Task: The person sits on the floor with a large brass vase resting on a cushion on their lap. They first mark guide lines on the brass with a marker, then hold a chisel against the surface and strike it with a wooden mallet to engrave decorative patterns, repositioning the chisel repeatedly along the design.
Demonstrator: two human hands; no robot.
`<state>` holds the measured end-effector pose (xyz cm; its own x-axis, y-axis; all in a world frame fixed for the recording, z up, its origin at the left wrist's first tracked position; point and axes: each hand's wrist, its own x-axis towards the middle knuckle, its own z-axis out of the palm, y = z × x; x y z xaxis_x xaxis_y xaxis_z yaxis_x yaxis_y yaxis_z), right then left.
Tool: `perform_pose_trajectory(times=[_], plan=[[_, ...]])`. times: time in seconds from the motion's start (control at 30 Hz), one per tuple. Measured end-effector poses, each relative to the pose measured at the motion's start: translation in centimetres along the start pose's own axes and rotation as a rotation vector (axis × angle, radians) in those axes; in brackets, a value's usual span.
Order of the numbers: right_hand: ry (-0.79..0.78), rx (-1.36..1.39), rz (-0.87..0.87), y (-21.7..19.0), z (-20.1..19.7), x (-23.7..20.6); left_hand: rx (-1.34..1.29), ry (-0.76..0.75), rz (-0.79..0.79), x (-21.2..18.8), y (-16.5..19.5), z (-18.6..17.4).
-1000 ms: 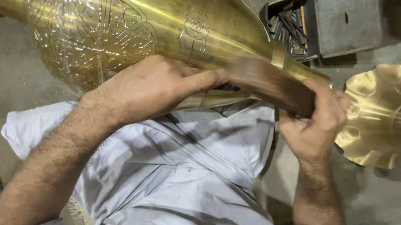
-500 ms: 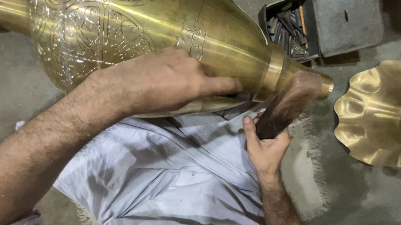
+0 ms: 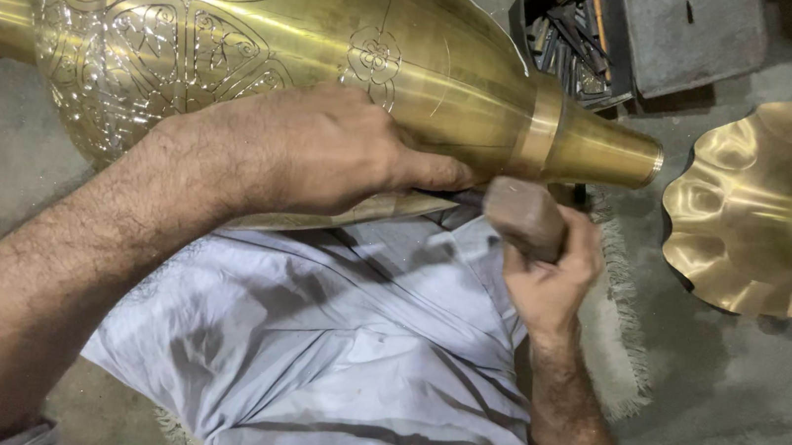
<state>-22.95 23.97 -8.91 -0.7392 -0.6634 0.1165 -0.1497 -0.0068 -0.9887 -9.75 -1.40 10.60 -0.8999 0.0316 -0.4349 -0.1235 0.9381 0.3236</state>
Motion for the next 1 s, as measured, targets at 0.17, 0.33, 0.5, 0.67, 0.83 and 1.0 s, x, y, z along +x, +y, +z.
perform_pose_trajectory(times=[0.17, 0.33, 0.5, 0.67, 0.83, 1.0], plan=[[-0.014, 0.135, -0.01, -0.2, -0.4, 0.8, -0.006, 0.15, 0.024, -1.0, -0.1, 0.5], [-0.063, 0.032, -0.03, -2.7, -1.1, 2.2, -0.058, 0.072, -0.07, -1.7, -0.5, 1.6], [-0.088, -0.547, -0.322, -5.5, -1.8, 4.0, -0.142, 0.284, 0.023, -2.9, -0.9, 2.9], [-0.176, -0.946, -0.551, -6.4, -2.5, 5.8, -0.222, 0.185, -0.112, -3.5, -1.1, 4.5], [-0.254, -0.335, -0.019, -5.1, -2.3, 5.0, -0.667, 0.781, -0.047, -5.1, -1.2, 5.2], [-0.396, -0.575, 0.163, -4.4, -1.4, 3.1, -0.641, 0.691, -0.117, -4.9, -1.2, 5.1]])
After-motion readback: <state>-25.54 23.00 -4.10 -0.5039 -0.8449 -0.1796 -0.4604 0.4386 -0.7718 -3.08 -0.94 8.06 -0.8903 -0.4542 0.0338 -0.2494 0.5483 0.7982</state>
